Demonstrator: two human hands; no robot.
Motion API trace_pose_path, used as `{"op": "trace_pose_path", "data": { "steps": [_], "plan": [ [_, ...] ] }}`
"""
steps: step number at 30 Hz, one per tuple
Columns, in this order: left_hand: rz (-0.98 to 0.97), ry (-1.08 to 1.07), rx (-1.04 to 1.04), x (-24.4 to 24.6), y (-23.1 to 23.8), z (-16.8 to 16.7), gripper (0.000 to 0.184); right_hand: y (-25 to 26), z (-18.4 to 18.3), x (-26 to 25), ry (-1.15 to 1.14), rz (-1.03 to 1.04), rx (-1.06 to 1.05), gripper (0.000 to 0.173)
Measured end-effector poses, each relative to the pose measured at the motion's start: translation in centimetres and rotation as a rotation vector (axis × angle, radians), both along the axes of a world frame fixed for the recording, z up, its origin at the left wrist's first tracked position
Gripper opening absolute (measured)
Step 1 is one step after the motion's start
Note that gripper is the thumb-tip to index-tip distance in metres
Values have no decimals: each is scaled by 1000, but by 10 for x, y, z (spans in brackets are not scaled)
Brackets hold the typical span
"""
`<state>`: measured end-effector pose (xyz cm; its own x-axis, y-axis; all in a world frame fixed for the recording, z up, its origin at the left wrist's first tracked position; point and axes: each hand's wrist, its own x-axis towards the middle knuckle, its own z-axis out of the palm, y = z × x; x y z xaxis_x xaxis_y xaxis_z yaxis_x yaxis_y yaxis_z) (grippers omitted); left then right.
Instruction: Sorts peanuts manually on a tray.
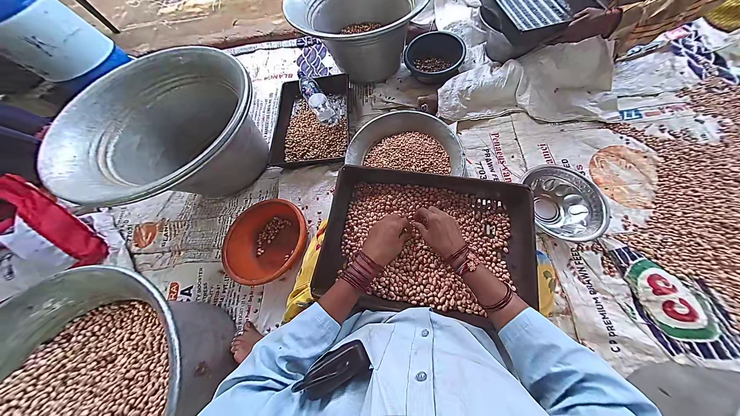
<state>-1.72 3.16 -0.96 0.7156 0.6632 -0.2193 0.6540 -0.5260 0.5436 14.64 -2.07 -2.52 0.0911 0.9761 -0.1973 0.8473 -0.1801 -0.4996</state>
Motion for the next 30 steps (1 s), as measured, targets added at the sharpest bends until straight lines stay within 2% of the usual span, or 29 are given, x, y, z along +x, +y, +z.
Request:
{"op": "trace_pose_path", "data": {
  "steps": [2,4,6,8,11,13,15,16,18,20,22,24,25,26,28,30],
  "plan": [
    [19,-55,-16,-2,2,0,22,1,1,1,25,0,-14,30],
    [106,-209,-75,-6,7,0,18,0,3,3,35,10,-23,30],
    [174,-317,-211,-9,11,1,17,-1,4,4,46,17,-32,32],
    [138,-299,-361,-9,12,1,21,-3,6,9,134,-24,-24,31],
    [-13,-131,-283,-1,0,1,25,-11,13,32,533,-208,67,17],
    [-56,-31,-191,6,-10,4,24,-28,14,57,894,-323,229,7],
    [-78,14,-149,12,-15,4,24,-53,21,83,1058,-420,384,17],
    [-84,17,-135,14,-17,3,24,-66,25,95,1003,-473,427,19],
    [-96,29,-107,16,-17,1,24,-91,36,113,661,-536,399,15],
    [-103,32,-125,17,-15,2,24,-111,44,118,219,-496,276,10],
    [-75,-21,-237,17,-8,5,23,-123,43,114,-68,-400,201,14],
    [13,-204,-499,17,-3,5,13,-132,39,111,-207,-324,147,17],
    [67,-343,-703,20,-5,6,9,-135,36,108,-241,-296,141,17],
    [86,-430,-884,24,-9,9,14,-136,33,106,-266,-271,144,16],
    [14,-435,-1062,35,-22,11,25,-134,30,100,-325,-229,124,16],
    [-163,-314,-1139,51,-44,10,29,-130,30,95,-366,-210,40,18]
  ]
}}
